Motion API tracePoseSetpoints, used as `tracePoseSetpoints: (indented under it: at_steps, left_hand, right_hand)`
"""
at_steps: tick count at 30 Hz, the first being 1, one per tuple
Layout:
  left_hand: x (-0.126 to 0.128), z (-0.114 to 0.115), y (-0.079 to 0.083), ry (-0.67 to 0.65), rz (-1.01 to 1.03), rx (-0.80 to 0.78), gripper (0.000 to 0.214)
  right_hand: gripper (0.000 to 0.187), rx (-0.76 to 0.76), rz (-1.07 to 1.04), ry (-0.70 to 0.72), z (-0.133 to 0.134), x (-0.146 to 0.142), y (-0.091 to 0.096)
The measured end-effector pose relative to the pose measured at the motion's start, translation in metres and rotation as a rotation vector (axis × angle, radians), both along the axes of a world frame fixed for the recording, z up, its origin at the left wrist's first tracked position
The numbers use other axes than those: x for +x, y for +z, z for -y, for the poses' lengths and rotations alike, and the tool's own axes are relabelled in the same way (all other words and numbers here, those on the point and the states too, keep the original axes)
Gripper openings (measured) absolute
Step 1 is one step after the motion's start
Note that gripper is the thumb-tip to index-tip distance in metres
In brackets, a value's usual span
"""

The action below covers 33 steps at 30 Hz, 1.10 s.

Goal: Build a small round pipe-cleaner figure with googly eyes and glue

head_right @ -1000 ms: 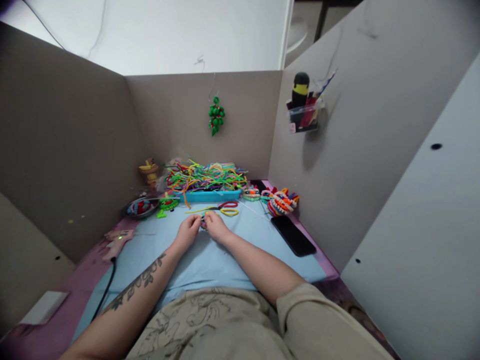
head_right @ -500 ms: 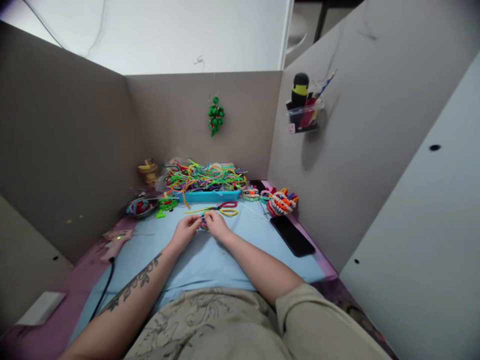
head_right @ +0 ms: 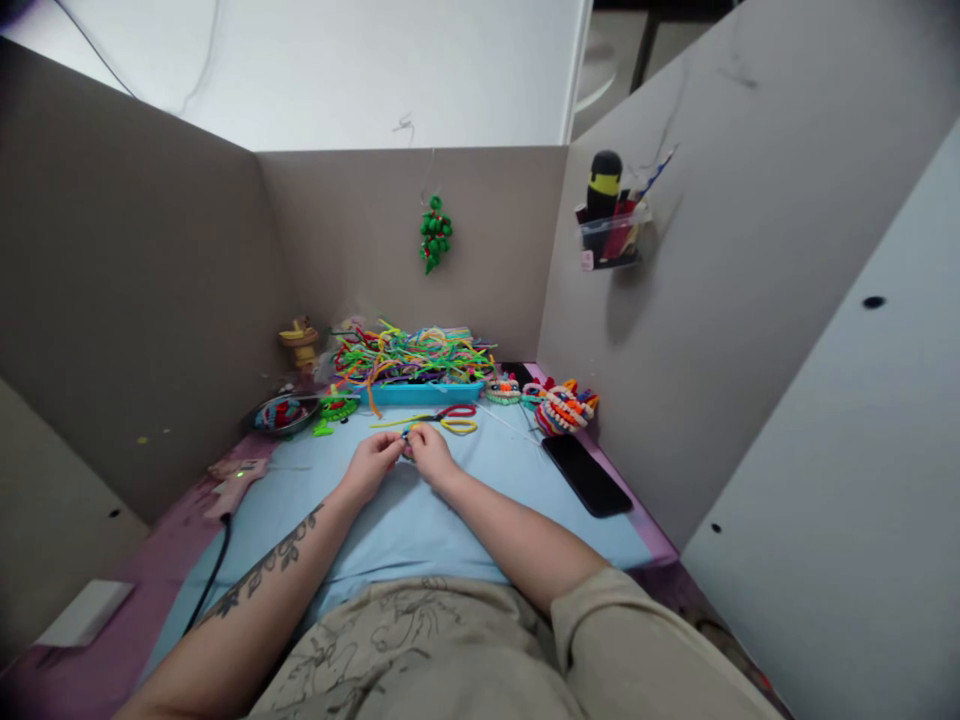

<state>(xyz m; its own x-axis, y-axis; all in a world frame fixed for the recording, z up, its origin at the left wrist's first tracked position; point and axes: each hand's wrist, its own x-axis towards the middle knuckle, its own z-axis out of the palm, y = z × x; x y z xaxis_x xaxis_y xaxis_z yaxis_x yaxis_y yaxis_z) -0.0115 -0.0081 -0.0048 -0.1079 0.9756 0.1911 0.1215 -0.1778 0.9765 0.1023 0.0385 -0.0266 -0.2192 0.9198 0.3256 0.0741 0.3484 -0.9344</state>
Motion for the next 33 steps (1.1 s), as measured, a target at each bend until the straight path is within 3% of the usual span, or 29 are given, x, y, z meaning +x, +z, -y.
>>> tracePoseSetpoints:
  at_steps: [4,8,16,25,33]
  left_hand:
    - [-0.004,-0.001,0.000,-0.020,0.061,-0.033,0.022]
    - [-0.007,0.000,0.002,-0.044,0.046,-0.055,0.021]
    - [-0.006,0.009,0.008,-0.097,-0.150,-0.069,0.024]
    - [-0.007,0.004,0.007,-0.039,-0.078,-0.045,0.025]
    - [-0.009,0.005,0.007,0.000,-0.050,-0.093,0.033]
  right_hand:
    - [0.026,-0.121,-0.088,0.111,-0.004,0.009,0.009]
    - [0.024,-0.047,-0.051,0.087,-0.009,0.021,0.018]
    - [0.017,0.048,0.117,0.199,-0.013,0.030,0.021]
    - [0.013,0.055,0.295,0.237,-0.012,0.030,0.016]
    - [0.014,0.116,0.263,0.173,-0.003,0.027,0.023]
